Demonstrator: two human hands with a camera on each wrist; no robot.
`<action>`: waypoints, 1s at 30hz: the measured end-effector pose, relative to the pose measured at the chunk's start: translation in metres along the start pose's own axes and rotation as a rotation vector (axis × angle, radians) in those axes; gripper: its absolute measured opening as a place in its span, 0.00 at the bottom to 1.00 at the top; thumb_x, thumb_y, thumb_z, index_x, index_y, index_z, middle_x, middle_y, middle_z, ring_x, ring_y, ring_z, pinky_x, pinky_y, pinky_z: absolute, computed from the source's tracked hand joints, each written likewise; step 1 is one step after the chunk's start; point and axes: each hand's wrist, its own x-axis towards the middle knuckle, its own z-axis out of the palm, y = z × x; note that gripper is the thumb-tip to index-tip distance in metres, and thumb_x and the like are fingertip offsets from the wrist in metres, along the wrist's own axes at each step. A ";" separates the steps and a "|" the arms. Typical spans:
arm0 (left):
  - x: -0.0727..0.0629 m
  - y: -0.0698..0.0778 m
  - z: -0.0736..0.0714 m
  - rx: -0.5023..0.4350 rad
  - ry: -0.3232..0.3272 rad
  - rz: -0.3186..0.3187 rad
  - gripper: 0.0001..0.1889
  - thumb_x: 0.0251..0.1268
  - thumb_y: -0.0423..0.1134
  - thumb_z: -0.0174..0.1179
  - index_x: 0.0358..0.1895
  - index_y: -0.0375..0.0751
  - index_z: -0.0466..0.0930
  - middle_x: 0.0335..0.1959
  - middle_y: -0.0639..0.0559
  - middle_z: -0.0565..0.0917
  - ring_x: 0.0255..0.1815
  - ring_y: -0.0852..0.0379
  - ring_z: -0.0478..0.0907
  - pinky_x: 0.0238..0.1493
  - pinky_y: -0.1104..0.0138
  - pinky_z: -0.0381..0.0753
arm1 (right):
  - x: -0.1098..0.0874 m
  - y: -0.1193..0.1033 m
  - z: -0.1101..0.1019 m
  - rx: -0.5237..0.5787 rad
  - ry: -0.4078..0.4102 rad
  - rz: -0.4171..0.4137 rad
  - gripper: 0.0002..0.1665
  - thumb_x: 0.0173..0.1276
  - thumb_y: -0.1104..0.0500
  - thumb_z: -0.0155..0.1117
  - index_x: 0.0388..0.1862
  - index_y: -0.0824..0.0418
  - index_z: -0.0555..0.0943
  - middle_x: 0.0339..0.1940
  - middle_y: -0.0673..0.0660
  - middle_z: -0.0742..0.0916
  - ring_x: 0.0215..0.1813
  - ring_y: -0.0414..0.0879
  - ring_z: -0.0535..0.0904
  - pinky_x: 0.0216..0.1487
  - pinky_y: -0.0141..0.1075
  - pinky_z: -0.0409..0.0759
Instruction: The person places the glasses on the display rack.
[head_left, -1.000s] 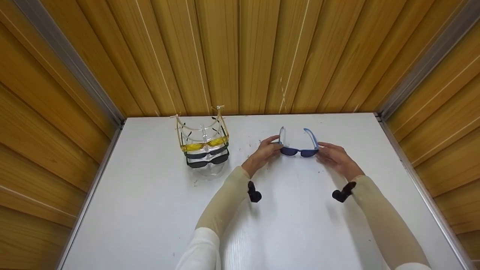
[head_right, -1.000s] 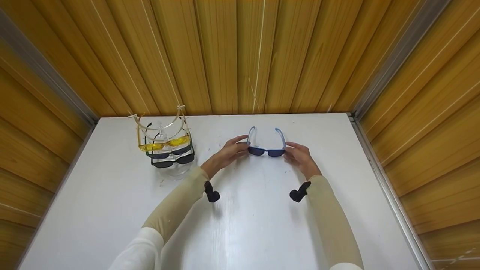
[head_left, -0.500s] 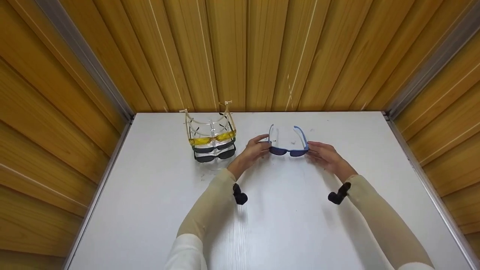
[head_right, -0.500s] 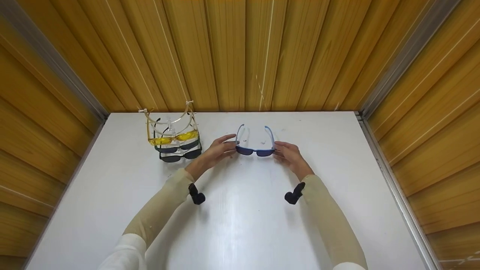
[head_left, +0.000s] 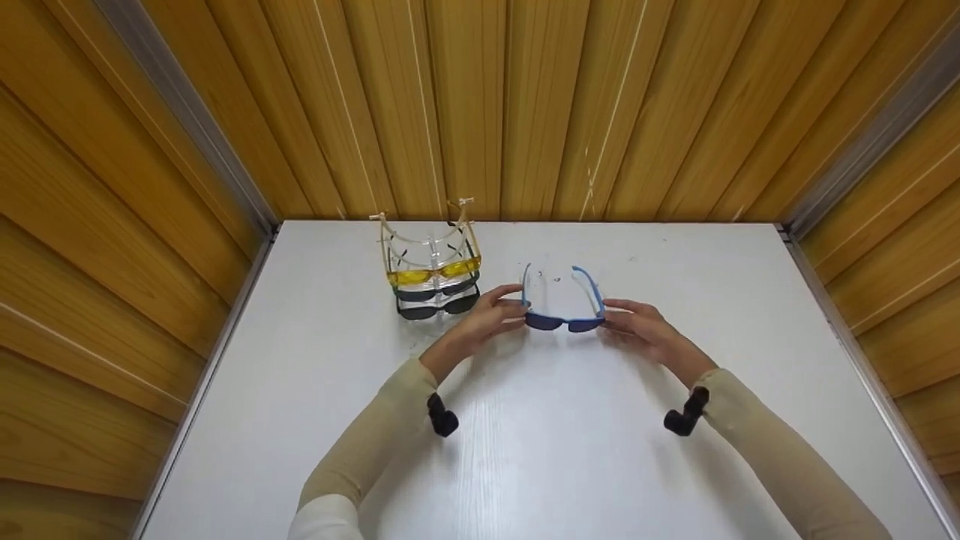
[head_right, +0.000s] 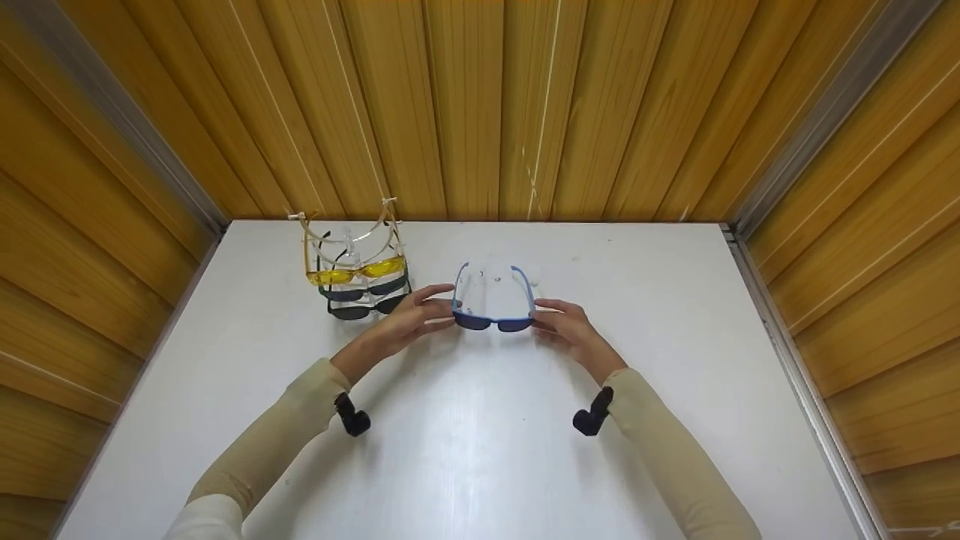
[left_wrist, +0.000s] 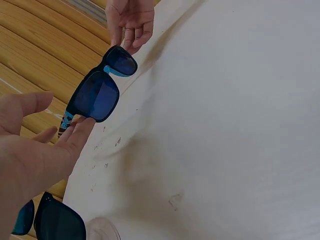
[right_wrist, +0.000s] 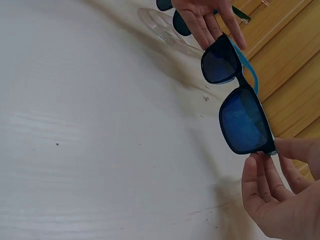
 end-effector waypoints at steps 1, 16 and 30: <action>-0.005 -0.002 -0.002 -0.007 -0.008 -0.007 0.29 0.72 0.25 0.55 0.74 0.32 0.64 0.68 0.24 0.72 0.51 0.55 0.81 0.72 0.49 0.76 | -0.003 0.003 0.001 -0.005 -0.004 0.004 0.39 0.75 0.63 0.63 0.80 0.67 0.60 0.41 0.51 0.92 0.49 0.44 0.89 0.56 0.33 0.86; -0.075 -0.040 -0.028 0.007 -0.118 -0.130 0.31 0.74 0.29 0.55 0.77 0.32 0.58 0.63 0.31 0.79 0.51 0.54 0.85 0.71 0.47 0.76 | -0.037 0.045 0.018 -0.102 -0.132 0.057 0.40 0.72 0.61 0.67 0.77 0.71 0.62 0.41 0.52 0.92 0.47 0.42 0.89 0.53 0.34 0.88; -0.085 -0.045 -0.031 0.031 -0.118 -0.177 0.30 0.74 0.27 0.54 0.77 0.32 0.58 0.64 0.30 0.78 0.49 0.56 0.84 0.69 0.53 0.79 | -0.041 0.055 0.017 -0.100 -0.208 0.049 0.38 0.74 0.63 0.65 0.76 0.73 0.62 0.46 0.54 0.91 0.48 0.43 0.90 0.57 0.36 0.87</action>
